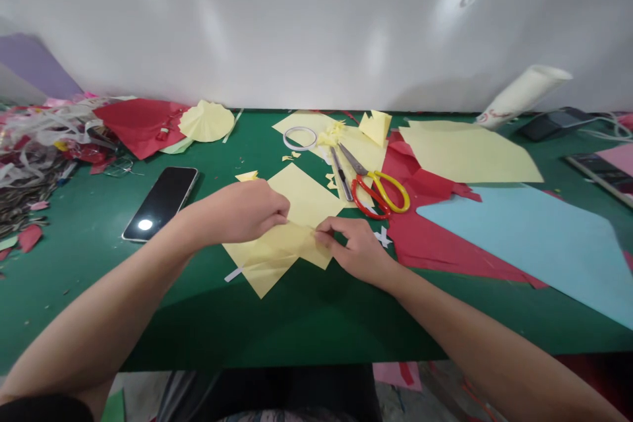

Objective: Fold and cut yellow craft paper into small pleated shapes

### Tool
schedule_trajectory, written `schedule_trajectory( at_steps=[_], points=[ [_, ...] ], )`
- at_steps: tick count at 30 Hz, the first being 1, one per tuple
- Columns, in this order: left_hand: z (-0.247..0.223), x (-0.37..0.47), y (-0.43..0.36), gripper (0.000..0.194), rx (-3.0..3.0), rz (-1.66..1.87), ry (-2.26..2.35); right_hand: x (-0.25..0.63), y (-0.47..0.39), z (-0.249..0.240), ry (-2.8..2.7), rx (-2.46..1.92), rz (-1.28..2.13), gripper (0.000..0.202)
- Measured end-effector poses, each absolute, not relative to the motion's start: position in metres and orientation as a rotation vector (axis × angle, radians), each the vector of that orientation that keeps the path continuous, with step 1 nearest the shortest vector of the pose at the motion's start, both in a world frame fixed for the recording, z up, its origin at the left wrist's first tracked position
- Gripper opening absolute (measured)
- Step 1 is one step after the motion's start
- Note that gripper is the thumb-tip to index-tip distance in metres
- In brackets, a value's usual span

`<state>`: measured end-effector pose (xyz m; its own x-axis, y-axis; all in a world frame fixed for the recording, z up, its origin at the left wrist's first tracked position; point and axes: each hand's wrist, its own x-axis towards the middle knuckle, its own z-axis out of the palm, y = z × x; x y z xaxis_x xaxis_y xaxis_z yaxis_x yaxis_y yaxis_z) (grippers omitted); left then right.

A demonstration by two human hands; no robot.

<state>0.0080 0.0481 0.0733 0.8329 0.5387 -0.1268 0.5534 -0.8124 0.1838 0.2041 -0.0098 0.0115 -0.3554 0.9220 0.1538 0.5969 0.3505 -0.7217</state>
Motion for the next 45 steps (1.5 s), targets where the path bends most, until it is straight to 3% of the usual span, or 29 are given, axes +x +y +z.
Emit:
schedule_trajectory(
  at_steps=[11, 16, 27, 32, 36, 42, 45],
  points=[
    [0.065, 0.017, 0.045, 0.028, 2.688, -0.100, 0.726, 0.206, -0.009, 0.011, -1.987, -1.328, 0.681, 0.014],
    [0.068, 0.012, 0.054, 0.036, 2.713, -0.062, 0.880, 0.209, -0.004, 0.007, -1.902, -1.366, 0.664, 0.013],
    [0.080, 0.001, 0.060, 0.027, 2.680, 0.067, 1.140, 0.220, 0.005, 0.012, -1.627, -1.393, 0.795, 0.014],
    [0.088, -0.017, 0.064, 0.030, 2.701, 0.198, 1.681, 0.239, 0.018, 0.014, -1.485, -1.462, 0.540, 0.017],
    [0.095, -0.015, 0.050, 0.035, 2.900, 0.302, 2.007, 0.257, 0.030, 0.014, -1.643, -1.645, 0.088, 0.010],
    [0.076, 0.021, 0.015, 0.020, 3.107, -0.229, 1.350, 0.258, 0.038, -0.003, -2.129, -1.614, -0.119, 0.030],
    [0.066, 0.025, 0.010, 0.031, 2.851, -0.476, 1.127, 0.253, 0.039, -0.013, -2.331, -1.715, -0.174, 0.030]
  ],
)
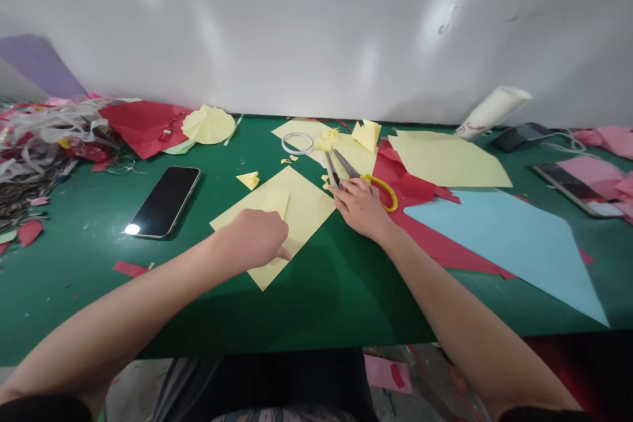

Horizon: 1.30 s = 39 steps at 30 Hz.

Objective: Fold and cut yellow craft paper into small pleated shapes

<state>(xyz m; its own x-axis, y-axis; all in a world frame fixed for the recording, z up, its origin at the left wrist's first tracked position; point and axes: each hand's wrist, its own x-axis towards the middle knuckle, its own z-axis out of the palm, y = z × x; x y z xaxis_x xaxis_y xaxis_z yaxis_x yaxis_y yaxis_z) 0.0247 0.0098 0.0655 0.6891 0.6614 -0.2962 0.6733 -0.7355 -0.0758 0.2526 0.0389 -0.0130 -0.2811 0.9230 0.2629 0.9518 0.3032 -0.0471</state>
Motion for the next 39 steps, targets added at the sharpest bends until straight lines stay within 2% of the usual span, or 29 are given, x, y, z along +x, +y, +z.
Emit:
schedule_trajectory(
  at_steps=[2, 7, 12, 17, 23, 28, 31, 33, 36, 39],
  points=[
    [0.062, 0.020, 0.014, 0.034, 2.810, -0.434, 1.139, 0.250, 0.040, -0.017, -2.332, -1.727, -0.229, 0.028],
    [0.045, 0.006, 0.038, 0.021, 2.706, -0.118, 1.355, 0.241, 0.042, -0.015, -2.215, -1.772, -0.335, 0.023],
    [0.018, 0.005, 0.057, 0.036, 2.618, -0.021, 1.387, 0.231, 0.043, -0.018, -2.108, -1.877, -0.322, 0.017],
    [0.007, 0.005, 0.062, 0.032, 2.537, 0.026, 1.368, 0.231, 0.045, -0.024, -2.088, -1.903, -0.249, 0.019],
    [0.020, 0.006, 0.055, 0.014, 2.552, 0.159, 1.369, 0.232, 0.045, -0.025, -2.109, -1.941, -0.192, 0.019],
    [0.046, 0.007, 0.034, 0.016, 2.689, 0.292, 1.237, 0.228, 0.042, -0.020, -2.097, -1.996, -0.210, 0.018],
    [0.045, 0.010, 0.020, 0.019, 3.001, 0.374, 1.430, 0.226, 0.040, -0.018, -2.099, -2.018, -0.235, 0.019],
    [0.035, 0.012, 0.010, 0.024, 3.124, 0.317, 1.461, 0.226, 0.039, -0.019, -2.104, -2.024, -0.242, 0.017],
    [0.015, 0.012, -0.001, 0.021, 3.083, 0.094, 1.401, 0.227, 0.039, -0.020, -2.126, -2.016, -0.241, 0.013],
    [0.003, 0.008, -0.007, 0.018, 3.027, 0.114, 1.289, 0.230, 0.040, -0.020, -2.145, -1.999, -0.242, 0.013]
  ],
)
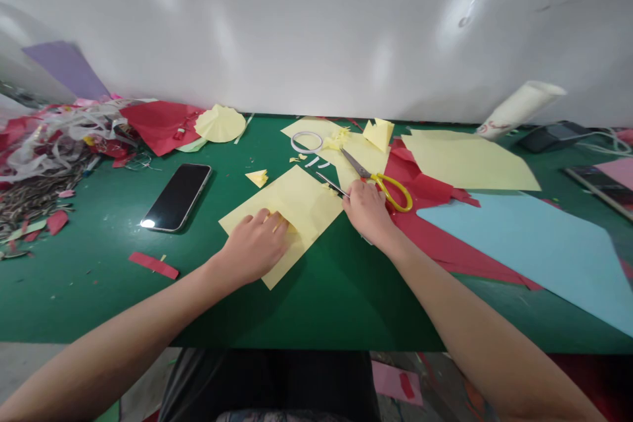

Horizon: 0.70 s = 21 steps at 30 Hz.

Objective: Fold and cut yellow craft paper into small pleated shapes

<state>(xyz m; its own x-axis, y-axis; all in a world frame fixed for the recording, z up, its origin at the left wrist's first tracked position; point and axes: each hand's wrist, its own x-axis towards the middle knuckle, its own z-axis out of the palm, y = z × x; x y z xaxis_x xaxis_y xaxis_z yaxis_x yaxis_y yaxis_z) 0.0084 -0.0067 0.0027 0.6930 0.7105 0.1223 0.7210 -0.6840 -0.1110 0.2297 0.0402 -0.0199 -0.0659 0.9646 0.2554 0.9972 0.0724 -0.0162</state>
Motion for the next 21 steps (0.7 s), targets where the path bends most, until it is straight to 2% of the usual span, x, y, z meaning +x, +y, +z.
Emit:
schedule_trajectory(
  at_steps=[6, 9, 11, 14, 21],
  points=[
    [0.003, 0.001, -0.005, 0.024, -2.673, -0.164, -1.226, 0.230, 0.039, -0.014, -2.119, -1.962, -0.277, 0.014],
    [0.005, 0.001, -0.004, 0.018, -2.565, -0.366, -1.265, 0.223, 0.032, -0.006, -2.189, -1.751, -0.316, 0.020],
    [0.004, 0.001, -0.004, 0.028, -2.632, -0.473, -1.191, 0.215, 0.025, -0.002, -2.381, -1.488, -0.244, 0.026],
    [0.000, 0.002, -0.004, 0.046, -2.836, -0.421, -1.069, 0.203, 0.015, -0.001, -2.614, -1.263, -0.081, 0.030],
    [-0.006, 0.004, -0.002, 0.037, -2.952, -0.320, -1.146, 0.194, 0.007, -0.007, -2.718, -1.179, 0.046, 0.033]
  ],
)
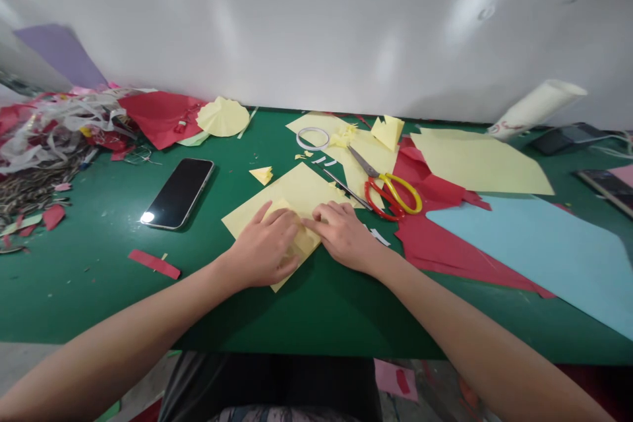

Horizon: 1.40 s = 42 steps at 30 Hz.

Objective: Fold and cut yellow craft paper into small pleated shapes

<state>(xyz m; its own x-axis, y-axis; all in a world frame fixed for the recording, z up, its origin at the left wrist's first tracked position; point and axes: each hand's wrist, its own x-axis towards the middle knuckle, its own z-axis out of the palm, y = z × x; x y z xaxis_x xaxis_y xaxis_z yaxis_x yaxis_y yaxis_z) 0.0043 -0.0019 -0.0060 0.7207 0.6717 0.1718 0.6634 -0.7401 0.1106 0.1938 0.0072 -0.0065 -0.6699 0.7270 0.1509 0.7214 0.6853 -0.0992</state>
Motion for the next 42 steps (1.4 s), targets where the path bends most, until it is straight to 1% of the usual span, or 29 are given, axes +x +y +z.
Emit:
schedule_trajectory(
  at_steps=[8, 14, 20, 30, 34, 36, 40, 42],
  points=[
    [-0.014, 0.002, 0.001, 0.048, 2.836, 0.221, 1.148, 0.182, 0.006, -0.003, -2.771, -1.258, -0.004, 0.038],
    [-0.018, 0.000, 0.000, 0.053, 2.830, 0.273, 1.249, 0.169, 0.015, -0.003, -2.797, -1.290, -0.117, 0.032],
    [-0.019, -0.002, -0.001, 0.054, 2.813, 0.272, 1.296, 0.156, 0.028, -0.002, -2.803, -1.300, -0.173, 0.032],
    [-0.021, -0.002, 0.000, 0.058, 2.805, 0.240, 1.310, 0.150, 0.034, -0.002, -2.821, -1.301, -0.168, 0.034],
    [-0.020, -0.002, 0.000, 0.060, 2.816, 0.214, 1.339, 0.153, 0.032, -0.001, -2.814, -1.307, -0.151, 0.032],
    [-0.021, -0.001, 0.000, 0.063, 2.822, 0.197, 1.355, 0.155, 0.029, 0.000, -2.810, -1.314, -0.134, 0.030],
    [-0.022, 0.000, 0.000, 0.076, 2.858, 0.229, 1.412, 0.160, 0.023, 0.002, -2.804, -1.315, -0.091, 0.029],
    [-0.021, 0.000, -0.002, 0.078, 2.880, 0.265, 1.446, 0.161, 0.022, 0.001, -2.802, -1.311, -0.087, 0.029]
  ],
)
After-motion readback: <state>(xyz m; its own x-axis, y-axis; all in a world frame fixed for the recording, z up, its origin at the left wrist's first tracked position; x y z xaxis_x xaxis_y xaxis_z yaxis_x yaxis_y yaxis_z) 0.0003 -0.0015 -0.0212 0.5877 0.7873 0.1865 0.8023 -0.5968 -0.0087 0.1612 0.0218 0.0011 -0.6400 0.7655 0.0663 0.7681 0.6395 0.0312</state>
